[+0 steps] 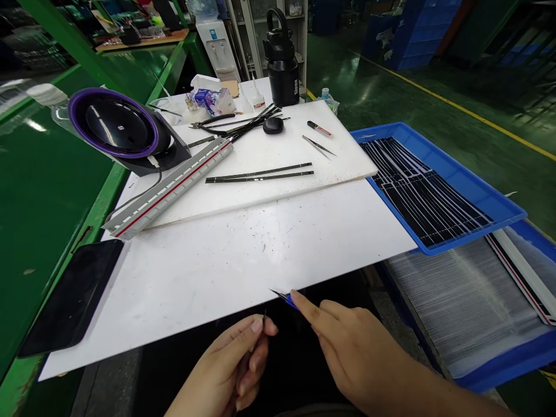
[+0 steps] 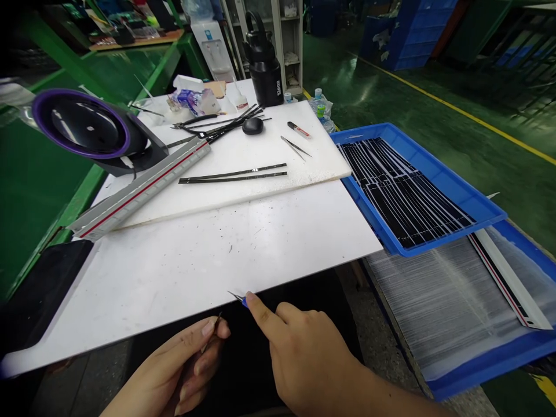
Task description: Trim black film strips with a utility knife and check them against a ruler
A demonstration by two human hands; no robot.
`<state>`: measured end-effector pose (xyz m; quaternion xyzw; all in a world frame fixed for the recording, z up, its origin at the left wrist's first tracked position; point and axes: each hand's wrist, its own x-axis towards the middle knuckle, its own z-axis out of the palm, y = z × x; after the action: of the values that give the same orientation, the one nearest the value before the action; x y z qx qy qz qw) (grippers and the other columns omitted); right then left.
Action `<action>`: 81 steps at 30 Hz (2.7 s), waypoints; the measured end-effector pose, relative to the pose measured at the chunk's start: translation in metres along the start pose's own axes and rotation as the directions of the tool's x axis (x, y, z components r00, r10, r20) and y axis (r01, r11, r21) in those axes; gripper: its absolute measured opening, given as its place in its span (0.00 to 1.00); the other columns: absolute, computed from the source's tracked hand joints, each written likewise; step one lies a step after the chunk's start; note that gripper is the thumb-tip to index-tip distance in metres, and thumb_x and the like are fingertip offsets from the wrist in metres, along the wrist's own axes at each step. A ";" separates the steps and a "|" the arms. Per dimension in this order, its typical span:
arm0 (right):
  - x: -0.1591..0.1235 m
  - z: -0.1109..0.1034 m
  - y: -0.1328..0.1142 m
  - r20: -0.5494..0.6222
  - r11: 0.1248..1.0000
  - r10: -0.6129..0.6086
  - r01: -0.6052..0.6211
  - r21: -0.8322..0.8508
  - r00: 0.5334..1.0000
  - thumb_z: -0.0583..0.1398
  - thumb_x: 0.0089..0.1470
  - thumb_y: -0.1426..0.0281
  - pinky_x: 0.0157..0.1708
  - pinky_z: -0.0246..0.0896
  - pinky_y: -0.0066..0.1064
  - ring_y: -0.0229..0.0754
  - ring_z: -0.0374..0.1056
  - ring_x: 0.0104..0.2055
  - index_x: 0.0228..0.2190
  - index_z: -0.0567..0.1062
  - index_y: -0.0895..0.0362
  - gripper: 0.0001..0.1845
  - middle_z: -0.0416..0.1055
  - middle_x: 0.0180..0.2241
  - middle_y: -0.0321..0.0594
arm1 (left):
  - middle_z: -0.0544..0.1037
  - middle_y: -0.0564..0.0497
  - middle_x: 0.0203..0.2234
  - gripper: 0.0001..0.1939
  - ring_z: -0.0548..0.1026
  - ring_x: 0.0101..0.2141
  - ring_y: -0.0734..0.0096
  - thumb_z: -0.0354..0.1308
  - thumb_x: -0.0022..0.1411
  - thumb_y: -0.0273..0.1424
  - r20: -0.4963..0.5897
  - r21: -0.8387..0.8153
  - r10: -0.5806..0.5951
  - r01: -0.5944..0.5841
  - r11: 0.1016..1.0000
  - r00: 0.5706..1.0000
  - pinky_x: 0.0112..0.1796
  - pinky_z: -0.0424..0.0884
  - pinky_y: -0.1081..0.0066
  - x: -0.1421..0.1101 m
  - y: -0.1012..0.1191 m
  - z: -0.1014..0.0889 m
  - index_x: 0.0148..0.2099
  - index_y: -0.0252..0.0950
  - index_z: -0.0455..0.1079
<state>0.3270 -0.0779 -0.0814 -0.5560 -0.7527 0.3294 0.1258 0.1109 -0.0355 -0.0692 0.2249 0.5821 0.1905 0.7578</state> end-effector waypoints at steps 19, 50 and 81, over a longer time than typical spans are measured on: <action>0.010 -0.001 -0.002 0.041 0.996 -0.059 0.061 -0.065 0.997 0.51 0.60 0.74 0.26 0.49 0.33 0.42 0.71 0.30 0.67 0.54 0.43 0.36 0.73 0.34 0.35 | 0.57 0.60 0.20 0.23 0.45 0.18 0.82 0.60 0.58 0.53 -0.021 0.129 -0.001 0.003 0.992 1.000 0.18 0.43 0.79 0.008 0.003 -0.009 0.34 0.37 0.67; 0.013 -0.006 -0.006 0.068 0.993 -0.065 0.071 -0.089 0.996 0.51 0.60 0.74 0.24 0.45 0.34 0.42 0.70 0.28 0.67 0.54 0.44 0.36 0.73 0.34 0.35 | 0.55 0.61 0.18 0.30 0.45 0.18 0.83 0.64 0.49 0.59 -0.029 0.189 -0.025 0.030 0.982 0.999 0.17 0.41 0.78 0.008 0.008 -0.010 0.28 0.37 0.62; 0.010 0.002 -0.003 0.029 0.979 -0.069 0.074 -0.189 0.997 0.52 0.58 0.74 0.22 0.37 0.34 0.41 0.67 0.25 0.67 0.54 0.44 0.37 0.72 0.33 0.35 | 0.55 0.60 0.19 0.26 0.45 0.18 0.82 0.62 0.54 0.55 -0.027 0.205 -0.007 0.012 0.979 1.000 0.18 0.40 0.79 0.008 0.010 -0.011 0.29 0.36 0.62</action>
<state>0.3198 -0.0703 -0.0828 -0.5344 -0.8015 0.2577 0.0755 0.1024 -0.0214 -0.0727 0.2964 0.6094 0.1287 0.7240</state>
